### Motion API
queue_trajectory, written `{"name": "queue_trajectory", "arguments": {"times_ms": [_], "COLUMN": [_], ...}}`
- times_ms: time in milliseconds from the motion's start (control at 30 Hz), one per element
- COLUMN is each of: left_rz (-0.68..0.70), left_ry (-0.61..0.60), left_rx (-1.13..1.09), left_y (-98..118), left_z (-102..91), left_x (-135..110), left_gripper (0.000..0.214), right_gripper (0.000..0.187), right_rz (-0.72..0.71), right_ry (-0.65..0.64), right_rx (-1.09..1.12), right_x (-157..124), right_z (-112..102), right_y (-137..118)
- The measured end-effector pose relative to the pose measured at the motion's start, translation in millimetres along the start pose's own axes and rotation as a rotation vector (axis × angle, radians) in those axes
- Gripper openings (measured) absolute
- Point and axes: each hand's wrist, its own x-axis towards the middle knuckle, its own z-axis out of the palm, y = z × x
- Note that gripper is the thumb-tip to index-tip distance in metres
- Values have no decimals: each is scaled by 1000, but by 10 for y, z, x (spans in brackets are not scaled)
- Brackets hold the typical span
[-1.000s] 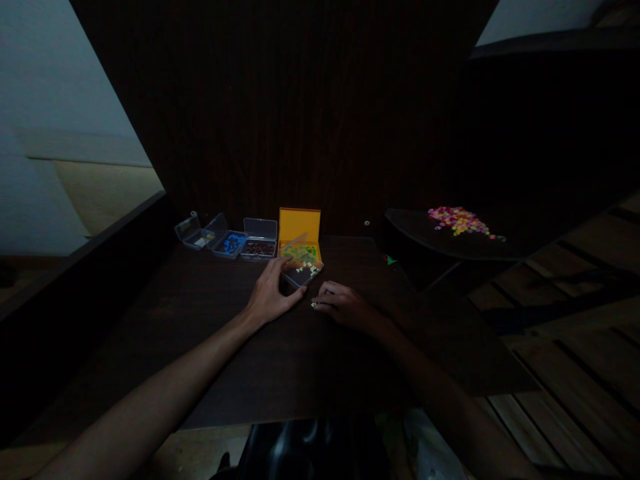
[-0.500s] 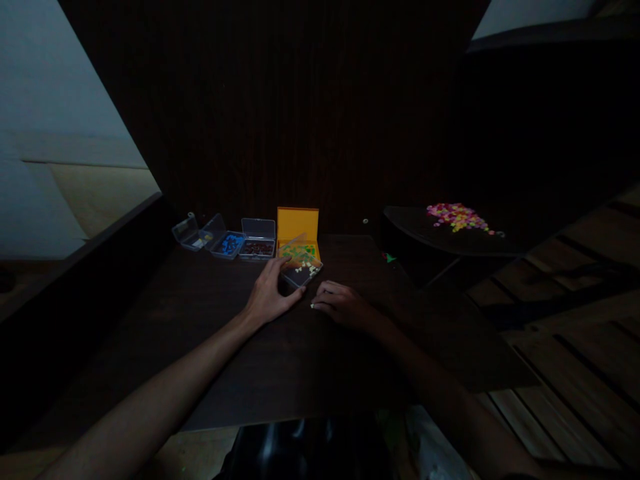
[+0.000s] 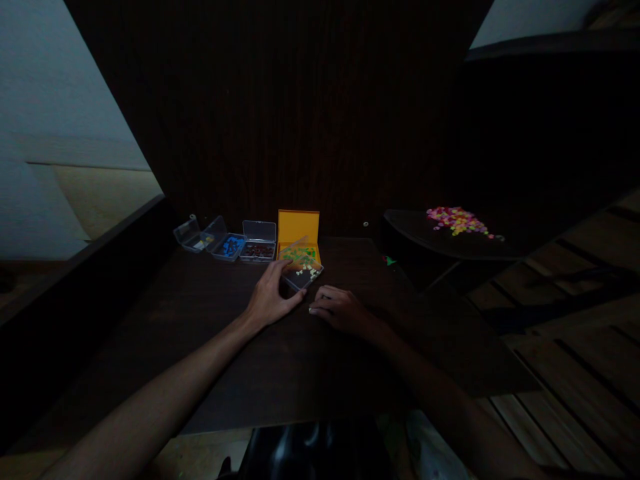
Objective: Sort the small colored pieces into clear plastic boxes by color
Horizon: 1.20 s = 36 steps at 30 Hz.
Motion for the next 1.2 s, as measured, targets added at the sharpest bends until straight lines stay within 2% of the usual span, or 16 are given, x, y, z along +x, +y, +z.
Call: {"name": "queue_trajectory", "arguments": {"times_ms": [667, 933, 1067, 1200], "left_rz": [4, 39, 133, 261], "left_ry": [-2, -66, -148, -273], "left_rx": [-1, -46, -93, -140], "left_y": [-5, -14, 13, 72], "left_z": [-4, -9, -26, -59], "left_x": [-1, -11, -29, -45], "left_gripper": [55, 58, 62, 64], "right_gripper": [14, 18, 19, 17], "right_rz": [43, 74, 135, 147], "right_ry": [-34, 177, 277, 310], "right_rx": [23, 196, 187, 176], "right_x": [19, 33, 34, 36], "right_z": [-55, -143, -194, -219], "right_y": [-54, -15, 22, 14]}}
